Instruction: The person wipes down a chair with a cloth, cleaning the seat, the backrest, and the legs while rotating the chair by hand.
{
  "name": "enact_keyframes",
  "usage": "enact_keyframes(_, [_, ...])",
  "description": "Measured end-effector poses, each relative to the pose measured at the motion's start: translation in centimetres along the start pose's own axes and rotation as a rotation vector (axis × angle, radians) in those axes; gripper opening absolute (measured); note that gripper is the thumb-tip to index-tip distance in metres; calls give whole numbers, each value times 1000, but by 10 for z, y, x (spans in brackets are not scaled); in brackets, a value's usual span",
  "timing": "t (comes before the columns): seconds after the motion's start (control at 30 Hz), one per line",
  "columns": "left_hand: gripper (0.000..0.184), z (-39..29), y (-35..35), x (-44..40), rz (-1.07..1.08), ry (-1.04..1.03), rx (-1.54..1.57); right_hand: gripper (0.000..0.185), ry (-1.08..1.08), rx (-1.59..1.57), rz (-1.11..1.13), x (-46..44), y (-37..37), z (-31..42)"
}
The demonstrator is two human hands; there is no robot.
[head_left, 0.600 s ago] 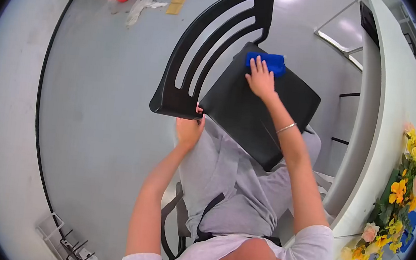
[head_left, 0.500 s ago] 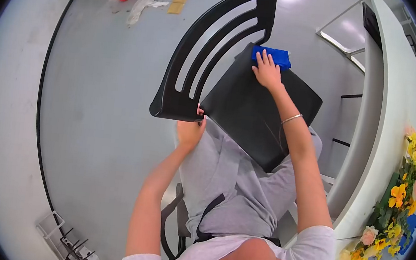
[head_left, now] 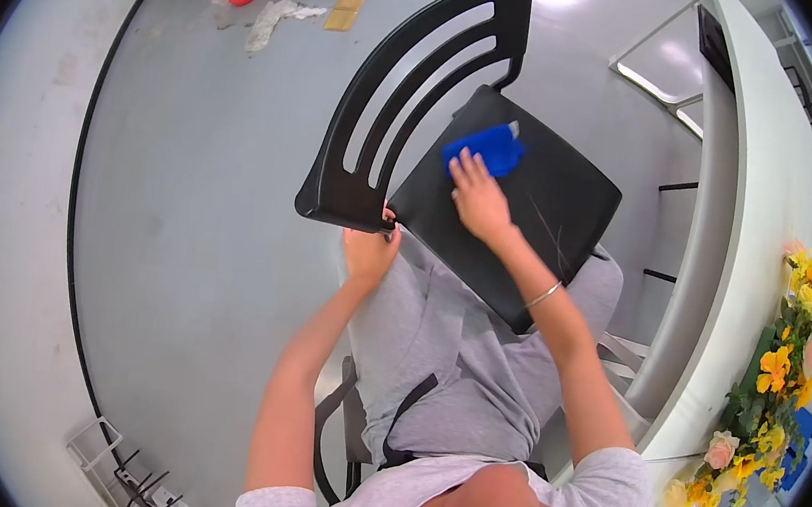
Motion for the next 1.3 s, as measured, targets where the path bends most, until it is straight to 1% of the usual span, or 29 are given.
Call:
enact_keyframes(0.1, [44, -2, 1, -1, 6, -12, -20, 62, 52, -127, 75, 42, -22, 61])
enact_keyframes(0.17, [41, -7, 7, 0, -68, -38, -70, 64, 109, -74, 103, 65, -24, 100])
enact_keyframes(0.2, [41, -8, 8, 0, -73, -39, -69, 64, 111, -70, 100, 71, -26, 112])
enact_keyframes(0.27, [38, -4, 2, 0, 45, 45, -33, 66, 104, -55, 150, 79, -35, 125])
enact_keyframes(0.37, [35, -7, 5, 0, 6, 33, -4, 68, 83, -129, 92, 76, -30, 122])
enact_keyframes(0.5, [30, -9, 4, -1, 11, 73, -25, 70, 101, -186, 120, 67, -22, 104])
enact_keyframes(0.63, [32, -7, 5, -1, -13, 60, -25, 70, 98, -185, 109, 44, -15, 76])
enact_keyframes(0.67, [38, -7, 4, -1, -2, 38, -35, 69, 92, -186, 94, 35, -14, 66])
enact_keyframes(0.77, [38, -5, 0, -1, 19, 55, -22, 67, 40, -175, 51, 7, -6, 29])
enact_keyframes(0.9, [37, -5, 4, -2, -11, 51, -26, 65, -11, -166, -101, -35, 1, -34])
enact_keyframes(1.0, [37, -1, 0, -2, 18, 50, -65, 63, -89, -161, -130, -63, 2, -77])
enact_keyframes(1.07, [39, 3, -4, -1, 5, 51, 31, 62, -116, -166, -139, -80, 5, -99])
enact_keyframes(1.1, [39, 2, -4, -1, 6, 49, 27, 61, -144, -173, -138, -86, 6, -108])
enact_keyframes(1.17, [40, 1, -2, -1, 1, 53, 14, 61, -175, -188, -137, -91, 2, -114])
enact_keyframes(1.3, [41, 2, -3, -1, 23, 65, 4, 60, -195, -150, -220, -89, 1, -104])
Point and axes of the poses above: each hand's wrist, its own x-axis away from the middle knuckle, its own y-axis out of the back of the hand, z = x × y, the point moved 7 cm from there along -x, towards the middle knuckle, and after that the axes turned 2 degrees about -x, right-handed, at the moved point
